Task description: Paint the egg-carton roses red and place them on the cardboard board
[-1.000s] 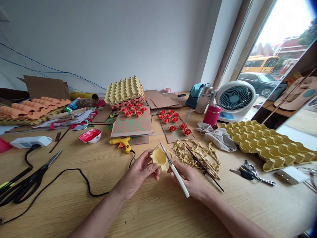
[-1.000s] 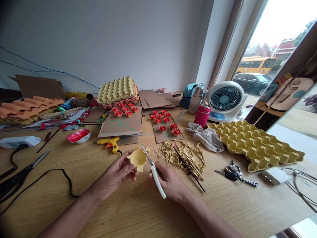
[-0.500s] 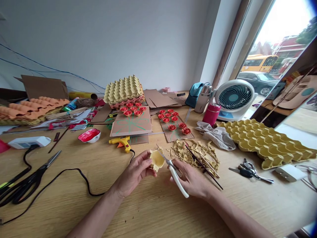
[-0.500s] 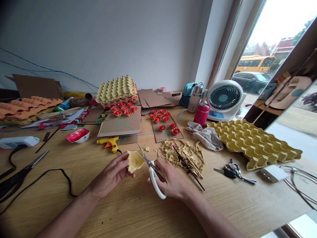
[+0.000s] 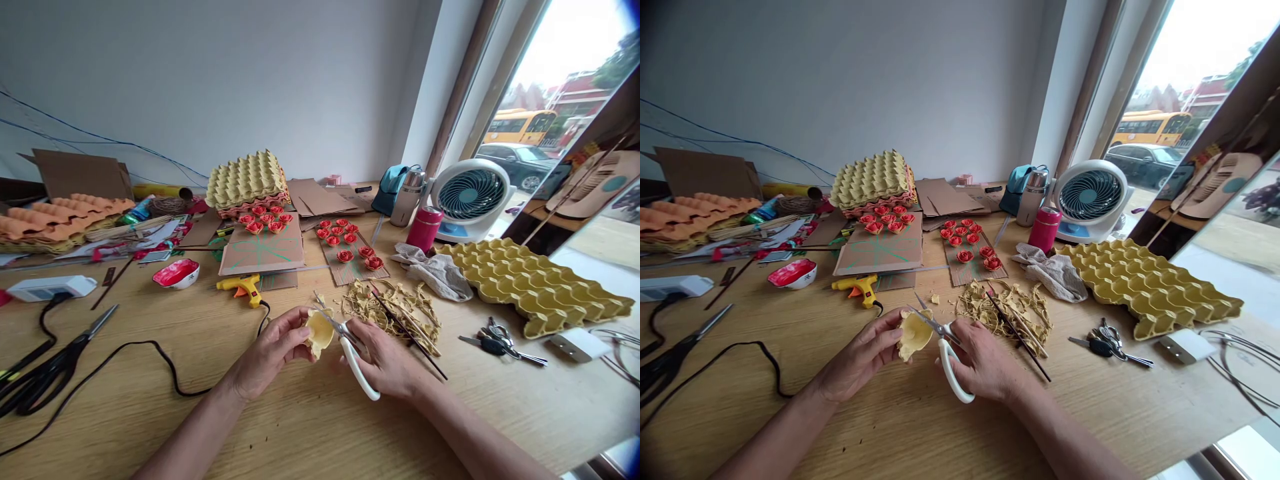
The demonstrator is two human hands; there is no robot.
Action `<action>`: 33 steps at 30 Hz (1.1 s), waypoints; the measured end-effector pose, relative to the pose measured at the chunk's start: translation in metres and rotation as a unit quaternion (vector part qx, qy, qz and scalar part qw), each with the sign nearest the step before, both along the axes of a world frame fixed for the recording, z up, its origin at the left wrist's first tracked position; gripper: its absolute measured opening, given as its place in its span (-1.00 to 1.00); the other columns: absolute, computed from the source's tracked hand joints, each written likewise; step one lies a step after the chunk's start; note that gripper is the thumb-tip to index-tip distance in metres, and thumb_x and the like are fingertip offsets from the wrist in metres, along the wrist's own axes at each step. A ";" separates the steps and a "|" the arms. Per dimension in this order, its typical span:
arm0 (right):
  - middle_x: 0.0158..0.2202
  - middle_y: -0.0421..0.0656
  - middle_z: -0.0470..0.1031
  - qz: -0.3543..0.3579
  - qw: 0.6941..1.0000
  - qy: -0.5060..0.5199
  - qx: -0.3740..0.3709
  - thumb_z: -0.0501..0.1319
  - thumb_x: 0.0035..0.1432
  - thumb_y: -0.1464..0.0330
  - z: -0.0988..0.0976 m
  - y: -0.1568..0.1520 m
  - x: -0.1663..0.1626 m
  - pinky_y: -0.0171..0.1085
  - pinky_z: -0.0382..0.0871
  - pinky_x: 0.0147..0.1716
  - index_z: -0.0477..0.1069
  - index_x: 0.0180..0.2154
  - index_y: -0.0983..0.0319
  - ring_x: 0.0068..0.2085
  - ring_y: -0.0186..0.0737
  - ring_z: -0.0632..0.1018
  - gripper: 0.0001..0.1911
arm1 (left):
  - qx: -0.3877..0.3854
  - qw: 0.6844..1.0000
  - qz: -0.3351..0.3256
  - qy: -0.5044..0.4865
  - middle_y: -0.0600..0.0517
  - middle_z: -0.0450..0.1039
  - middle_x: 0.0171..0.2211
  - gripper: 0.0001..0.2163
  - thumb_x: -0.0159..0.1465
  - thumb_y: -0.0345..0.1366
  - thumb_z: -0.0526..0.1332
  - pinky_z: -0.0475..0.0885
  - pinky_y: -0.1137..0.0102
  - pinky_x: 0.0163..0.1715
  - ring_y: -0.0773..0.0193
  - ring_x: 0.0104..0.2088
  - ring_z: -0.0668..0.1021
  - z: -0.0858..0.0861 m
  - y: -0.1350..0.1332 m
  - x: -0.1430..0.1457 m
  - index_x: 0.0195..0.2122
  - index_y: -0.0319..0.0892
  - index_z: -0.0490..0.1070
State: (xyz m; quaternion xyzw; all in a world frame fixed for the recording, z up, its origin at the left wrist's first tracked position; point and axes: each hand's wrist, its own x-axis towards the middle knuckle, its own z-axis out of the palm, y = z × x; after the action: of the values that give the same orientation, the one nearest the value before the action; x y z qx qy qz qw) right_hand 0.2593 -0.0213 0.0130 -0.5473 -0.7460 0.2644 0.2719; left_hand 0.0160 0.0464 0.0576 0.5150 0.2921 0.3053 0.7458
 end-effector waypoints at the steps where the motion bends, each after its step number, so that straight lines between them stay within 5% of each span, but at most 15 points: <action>1: -0.29 -0.20 0.40 0.000 1.000 0.000 0.000 0.18 0.39 0.20 -0.001 0.000 0.000 -0.17 0.24 -0.14 0.17 -0.28 0.09 -0.23 -0.12 0.40 -0.77 | -0.004 1.000 0.001 -0.002 0.05 0.56 -0.26 -0.55 0.16 0.04 0.65 0.63 0.41 -0.30 0.32 -0.31 0.53 0.000 0.000 0.000 -0.20 -0.19 0.58; 10: -0.33 -0.22 0.37 -0.014 1.000 0.001 0.003 0.16 0.45 0.15 -0.008 -0.001 0.000 -0.21 0.19 -0.24 0.17 -0.31 0.10 -0.30 -0.18 0.38 -0.70 | -0.013 0.999 0.026 -0.028 0.03 0.59 -0.22 -0.53 0.20 0.00 0.64 0.68 0.37 -0.31 0.30 -0.31 0.55 -0.002 0.002 -0.003 -0.05 -0.18 0.61; 33: -0.36 -0.23 0.38 -0.028 0.999 0.023 -0.010 0.16 0.44 0.03 -0.002 -0.004 -0.005 -0.22 0.18 -0.27 0.17 -0.33 0.10 -0.32 -0.20 0.36 -0.62 | -0.022 1.000 0.015 -0.008 0.06 0.59 -0.30 -0.66 0.27 -0.08 0.58 0.66 0.35 -0.27 0.26 -0.33 0.59 0.003 -0.001 0.000 -0.11 -0.17 0.57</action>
State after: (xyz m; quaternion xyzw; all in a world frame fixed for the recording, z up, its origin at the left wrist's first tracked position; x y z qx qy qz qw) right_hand 0.2544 -0.0254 0.0110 -0.5643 -0.7213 0.2766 0.2911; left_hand 0.0160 0.0449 0.0603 0.4918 0.3004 0.3143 0.7544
